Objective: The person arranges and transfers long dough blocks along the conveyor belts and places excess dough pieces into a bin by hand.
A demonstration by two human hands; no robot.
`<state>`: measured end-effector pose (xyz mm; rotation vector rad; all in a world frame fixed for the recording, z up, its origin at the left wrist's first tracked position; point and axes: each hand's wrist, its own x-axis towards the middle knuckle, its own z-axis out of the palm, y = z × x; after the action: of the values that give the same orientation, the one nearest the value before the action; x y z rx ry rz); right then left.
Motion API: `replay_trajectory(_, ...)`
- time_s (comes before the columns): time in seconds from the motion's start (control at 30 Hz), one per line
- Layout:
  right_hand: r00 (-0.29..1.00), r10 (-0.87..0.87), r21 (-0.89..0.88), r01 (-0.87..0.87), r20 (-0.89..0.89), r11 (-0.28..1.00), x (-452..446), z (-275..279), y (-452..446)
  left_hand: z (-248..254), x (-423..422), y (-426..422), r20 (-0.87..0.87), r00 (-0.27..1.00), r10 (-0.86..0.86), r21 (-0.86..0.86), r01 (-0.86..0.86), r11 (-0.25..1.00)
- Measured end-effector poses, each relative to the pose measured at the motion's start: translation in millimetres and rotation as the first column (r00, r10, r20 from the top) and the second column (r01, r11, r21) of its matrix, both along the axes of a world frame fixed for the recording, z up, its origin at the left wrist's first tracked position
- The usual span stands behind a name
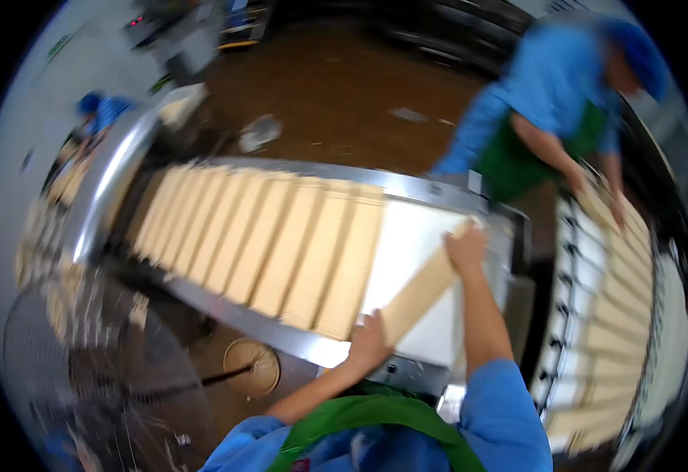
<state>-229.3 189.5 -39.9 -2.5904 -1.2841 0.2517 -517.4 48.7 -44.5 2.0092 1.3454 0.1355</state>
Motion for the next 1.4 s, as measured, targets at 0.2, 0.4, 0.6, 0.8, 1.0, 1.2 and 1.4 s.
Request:
replay_trajectory(0.2,0.952,-0.205,0.046,0.220,-0.225,0.974,23.2,22.7,-47.7,12.0,40.0,0.2,-0.086,0.996,-0.011,-0.122,0.000,0.992)
replay_trajectory(0.4,0.859,-0.282,0.302,0.430,-0.428,0.851,68.9,30.0,-136.5,25.2,83.7,-25.9,0.135,0.988,0.079,0.232,-0.109,0.966)
replay_trajectory(0.6,0.702,-0.596,0.530,0.700,-0.390,0.478,145.3,81.3,-341.1,67.6,164.1,-76.7,0.296,0.878,-0.376,0.383,0.252,0.889)
replay_trajectory(0.8,0.400,-0.705,0.422,0.893,-0.586,0.155,184.0,103.1,-575.0,71.4,233.4,-169.5,0.325,0.265,-0.908,0.851,0.337,0.403)
replay_trajectory(1.0,0.453,-0.841,0.038,0.885,-0.295,0.463,202.5,61.4,-695.3,62.8,256.2,-233.5,0.080,-0.544,-0.835,0.711,0.619,-0.335)
replay_trajectory(1.2,0.446,-0.887,-0.216,0.860,-0.121,0.462,227.9,80.9,-678.5,67.4,271.9,-264.5,0.136,-0.538,-0.832,0.861,0.479,-0.169)
replay_trajectory(1.4,0.459,-0.886,-0.158,0.872,-0.060,0.463,247.8,62.4,-697.4,56.5,289.7,-283.3,0.175,-0.471,-0.865,0.792,0.589,-0.161)
